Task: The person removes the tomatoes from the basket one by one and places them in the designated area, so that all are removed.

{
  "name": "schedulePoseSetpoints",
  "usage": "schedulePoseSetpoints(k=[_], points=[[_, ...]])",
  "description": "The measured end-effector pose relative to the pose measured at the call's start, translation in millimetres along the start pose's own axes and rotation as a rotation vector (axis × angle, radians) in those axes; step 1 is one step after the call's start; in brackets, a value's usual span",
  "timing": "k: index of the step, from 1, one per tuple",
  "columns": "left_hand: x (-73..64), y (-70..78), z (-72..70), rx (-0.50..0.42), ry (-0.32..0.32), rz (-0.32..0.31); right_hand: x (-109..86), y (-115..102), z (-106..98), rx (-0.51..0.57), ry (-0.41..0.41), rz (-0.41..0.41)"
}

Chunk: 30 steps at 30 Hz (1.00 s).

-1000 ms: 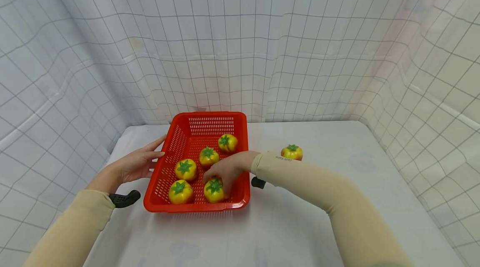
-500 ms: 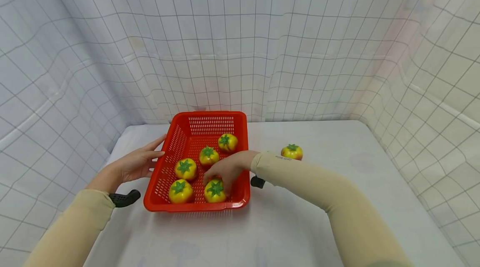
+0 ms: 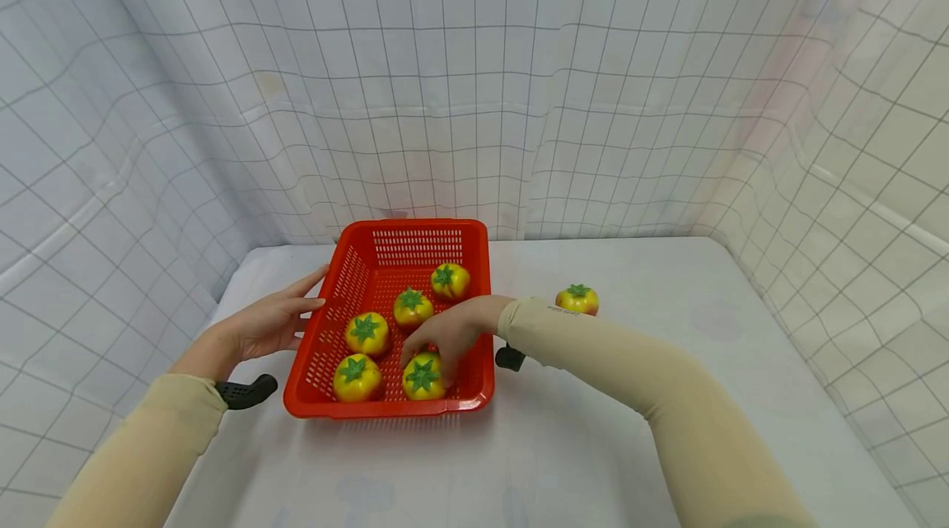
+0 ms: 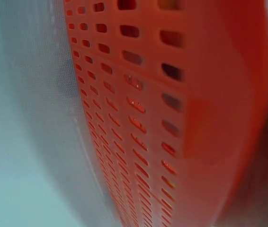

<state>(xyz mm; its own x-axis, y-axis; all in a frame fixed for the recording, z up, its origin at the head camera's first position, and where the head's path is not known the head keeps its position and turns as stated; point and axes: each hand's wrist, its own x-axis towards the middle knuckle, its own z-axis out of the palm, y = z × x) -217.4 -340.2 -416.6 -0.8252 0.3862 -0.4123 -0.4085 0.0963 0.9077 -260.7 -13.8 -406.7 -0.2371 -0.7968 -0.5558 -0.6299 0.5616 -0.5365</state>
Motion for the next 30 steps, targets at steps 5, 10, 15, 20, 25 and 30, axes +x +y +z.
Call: schedulePoseSetpoints(k=[5, 10, 15, 20, 25, 30], points=[[-0.2, 0.2, 0.1, -0.003, 0.002, -0.001, -0.1, 0.9, 0.3, 0.021, -0.003, -0.004], [0.0, -0.2, 0.3, -0.003, 0.007, -0.005, 0.9, 1.9, 0.9, 0.027, 0.0, -0.009], [-0.3, -0.2, 0.5, 0.005, 0.01, -0.004, 1.5, 2.5, 0.8, 0.018, 0.006, -0.021], [-0.1, -0.3, 0.8, 0.007, 0.012, -0.005, -2.7, 2.6, -3.1, 0.022, 0.02, -0.023], [-0.4, 0.2, 1.5, 0.01, 0.018, -0.007, -10.6, 3.7, -10.9, 0.011, 0.056, -0.022], [-0.8, 0.8, 1.7, 0.012, 0.017, -0.007, -19.6, 5.4, -19.4, 0.019, 0.101, -0.047]])
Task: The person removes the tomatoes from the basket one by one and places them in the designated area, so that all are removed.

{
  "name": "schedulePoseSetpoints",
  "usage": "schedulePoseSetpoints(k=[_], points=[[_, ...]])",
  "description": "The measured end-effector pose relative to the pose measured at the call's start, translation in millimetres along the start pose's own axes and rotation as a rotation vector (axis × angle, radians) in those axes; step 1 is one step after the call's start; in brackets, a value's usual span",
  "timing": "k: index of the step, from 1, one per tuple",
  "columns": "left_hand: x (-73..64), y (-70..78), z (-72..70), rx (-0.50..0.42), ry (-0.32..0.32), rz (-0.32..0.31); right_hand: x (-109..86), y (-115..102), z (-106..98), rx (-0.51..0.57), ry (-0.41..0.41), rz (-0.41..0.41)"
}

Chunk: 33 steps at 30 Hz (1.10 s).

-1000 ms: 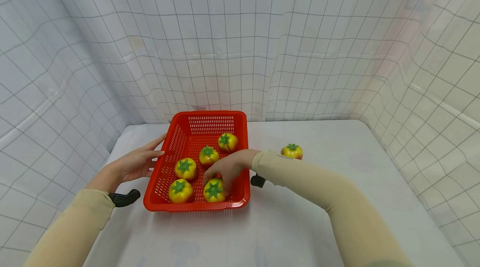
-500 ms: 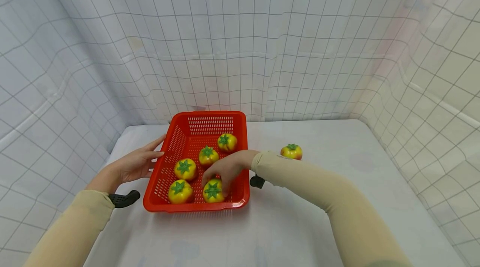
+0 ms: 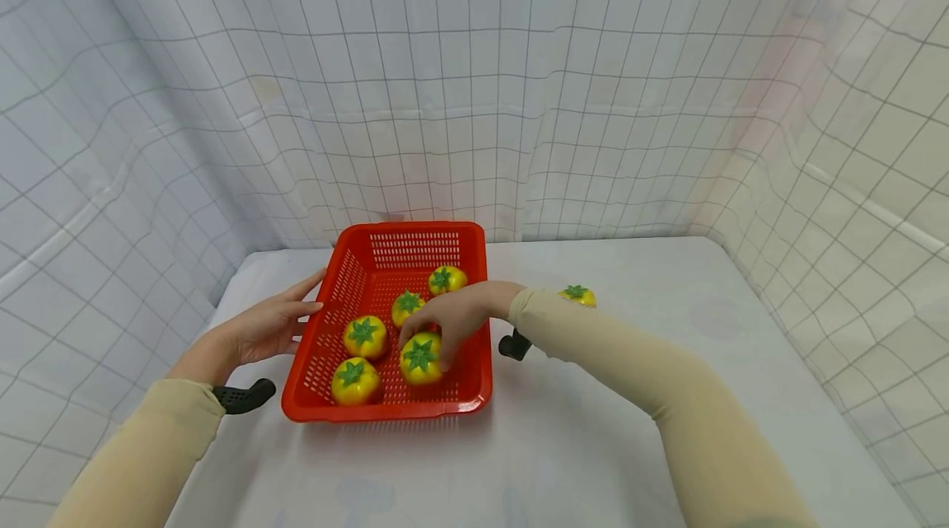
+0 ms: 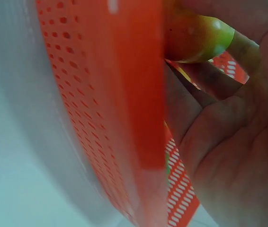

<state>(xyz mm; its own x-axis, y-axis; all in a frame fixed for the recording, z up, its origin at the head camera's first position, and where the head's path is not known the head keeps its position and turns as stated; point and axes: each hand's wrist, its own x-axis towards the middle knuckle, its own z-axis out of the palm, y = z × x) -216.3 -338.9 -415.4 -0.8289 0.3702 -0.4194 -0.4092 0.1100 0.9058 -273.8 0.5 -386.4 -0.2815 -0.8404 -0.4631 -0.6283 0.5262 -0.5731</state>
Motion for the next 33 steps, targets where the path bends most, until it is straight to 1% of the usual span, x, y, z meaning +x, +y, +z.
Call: schedulePoseSetpoints(k=[5, 8, 12, 15, 17, 20, 23, 26, 30, 33], points=[[-0.6, 0.7, -0.3, 0.006, -0.007, 0.001, -14.7, 0.7, -10.9, 0.029, 0.056, -0.011], [-1.1, 1.5, -0.2, 0.009, -0.008, 0.002, -25.5, 3.8, -18.3, 0.087, 0.089, -0.022], [-1.4, 2.3, 0.0, 0.011, -0.007, 0.001, -39.8, 10.8, -27.7, 0.17, 0.129, -0.057], [-1.4, 2.4, -0.2, 0.01, -0.008, 0.0, -49.5, 16.4, -33.3, 0.207, 0.153, -0.078], [-1.3, 2.1, -0.6, 0.006, -0.011, 0.001, -56.0, 19.9, -36.3, 0.21, 0.173, -0.083], [-1.4, 1.4, -1.0, 0.001, -0.014, 0.002, -65.3, 25.6, -39.8, 0.189, 0.21, -0.081], [-1.4, 0.5, -0.9, -0.003, -0.015, 0.004, -74.6, 31.9, -42.9, 0.193, 0.235, -0.084], [-1.4, 0.1, -0.4, -0.002, -0.01, 0.007, -84.8, 38.7, -46.6, 0.254, 0.243, -0.076], [-1.5, -0.1, 0.6, 0.008, -0.003, 0.011, -99.3, 49.0, -51.4, 0.297, 0.27, -0.043], [-1.4, 0.0, 1.0, 0.014, 0.0, 0.013, -109.9, 56.8, -53.7, 0.303, 0.294, -0.029]])
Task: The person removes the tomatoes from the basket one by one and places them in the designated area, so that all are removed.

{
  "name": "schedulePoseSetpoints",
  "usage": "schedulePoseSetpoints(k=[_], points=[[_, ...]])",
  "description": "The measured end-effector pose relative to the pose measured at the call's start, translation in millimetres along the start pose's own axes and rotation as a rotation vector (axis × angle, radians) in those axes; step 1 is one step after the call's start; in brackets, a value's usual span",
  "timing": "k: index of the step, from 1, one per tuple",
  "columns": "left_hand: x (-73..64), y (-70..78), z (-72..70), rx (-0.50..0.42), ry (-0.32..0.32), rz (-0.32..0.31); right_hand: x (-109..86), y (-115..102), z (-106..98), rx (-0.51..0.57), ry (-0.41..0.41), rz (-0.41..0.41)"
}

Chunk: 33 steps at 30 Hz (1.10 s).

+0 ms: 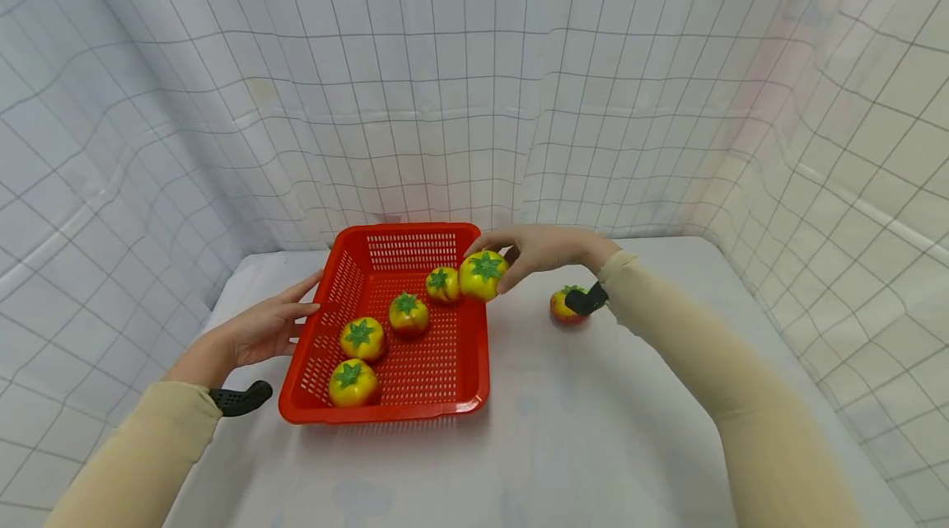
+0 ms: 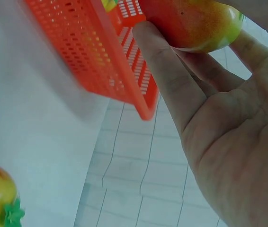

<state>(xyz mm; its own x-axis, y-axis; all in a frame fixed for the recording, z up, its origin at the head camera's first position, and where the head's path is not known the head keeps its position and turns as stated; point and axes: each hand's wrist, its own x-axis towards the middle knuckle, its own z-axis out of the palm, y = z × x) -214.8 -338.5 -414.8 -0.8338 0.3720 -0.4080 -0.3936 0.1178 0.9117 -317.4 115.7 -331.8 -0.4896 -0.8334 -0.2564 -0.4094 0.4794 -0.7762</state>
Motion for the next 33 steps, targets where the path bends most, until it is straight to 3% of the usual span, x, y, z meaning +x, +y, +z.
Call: schedulePoseSetpoints(k=[33], points=[[-0.5, -1.4, 0.0, -0.019, -0.001, 0.005, -73.6, 72.8, -24.6, 0.078, 0.231, 0.185]])
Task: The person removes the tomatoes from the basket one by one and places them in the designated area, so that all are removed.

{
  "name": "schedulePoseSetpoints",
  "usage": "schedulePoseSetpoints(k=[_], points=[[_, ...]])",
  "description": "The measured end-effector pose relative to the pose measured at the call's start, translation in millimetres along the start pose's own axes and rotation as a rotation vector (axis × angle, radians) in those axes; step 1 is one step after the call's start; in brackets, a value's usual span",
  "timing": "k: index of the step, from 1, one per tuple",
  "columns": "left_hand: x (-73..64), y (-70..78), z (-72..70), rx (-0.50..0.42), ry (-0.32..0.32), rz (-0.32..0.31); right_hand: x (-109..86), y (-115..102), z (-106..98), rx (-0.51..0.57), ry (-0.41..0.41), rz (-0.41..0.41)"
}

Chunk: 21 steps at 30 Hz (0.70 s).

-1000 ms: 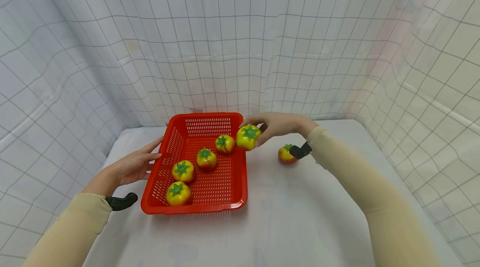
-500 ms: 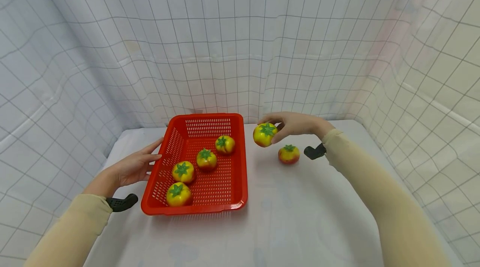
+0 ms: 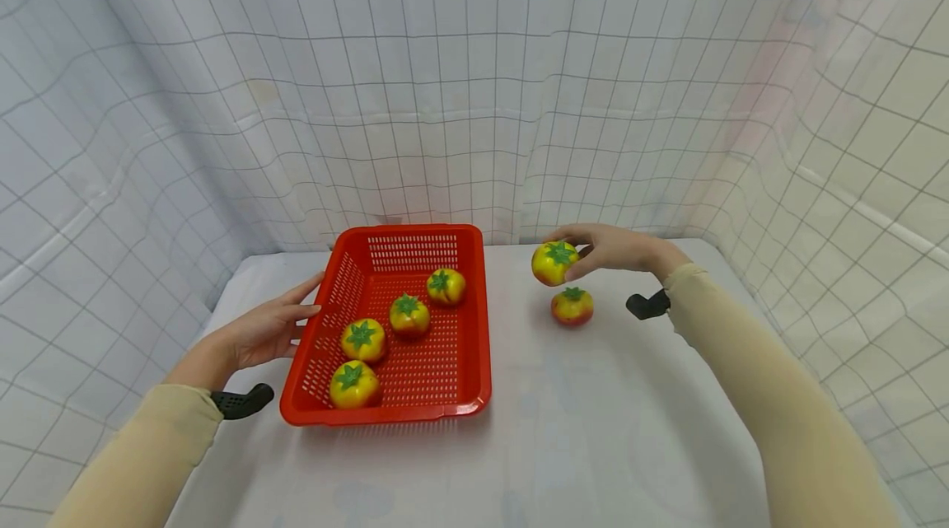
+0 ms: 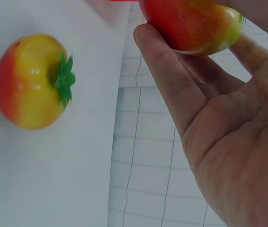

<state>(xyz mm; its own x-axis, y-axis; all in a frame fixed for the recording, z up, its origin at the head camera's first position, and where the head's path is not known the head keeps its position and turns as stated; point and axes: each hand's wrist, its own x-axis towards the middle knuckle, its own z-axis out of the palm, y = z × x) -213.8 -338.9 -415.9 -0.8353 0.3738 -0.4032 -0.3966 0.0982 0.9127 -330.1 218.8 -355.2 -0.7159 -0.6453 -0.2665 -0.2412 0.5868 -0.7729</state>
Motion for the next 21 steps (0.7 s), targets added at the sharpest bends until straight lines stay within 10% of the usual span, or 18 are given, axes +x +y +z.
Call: schedulePoseSetpoints(k=[21], points=[[-0.3, -1.5, 0.3, 0.02, -0.003, 0.006, -49.6, 59.0, -15.3, -0.007, 0.141, 0.124]])
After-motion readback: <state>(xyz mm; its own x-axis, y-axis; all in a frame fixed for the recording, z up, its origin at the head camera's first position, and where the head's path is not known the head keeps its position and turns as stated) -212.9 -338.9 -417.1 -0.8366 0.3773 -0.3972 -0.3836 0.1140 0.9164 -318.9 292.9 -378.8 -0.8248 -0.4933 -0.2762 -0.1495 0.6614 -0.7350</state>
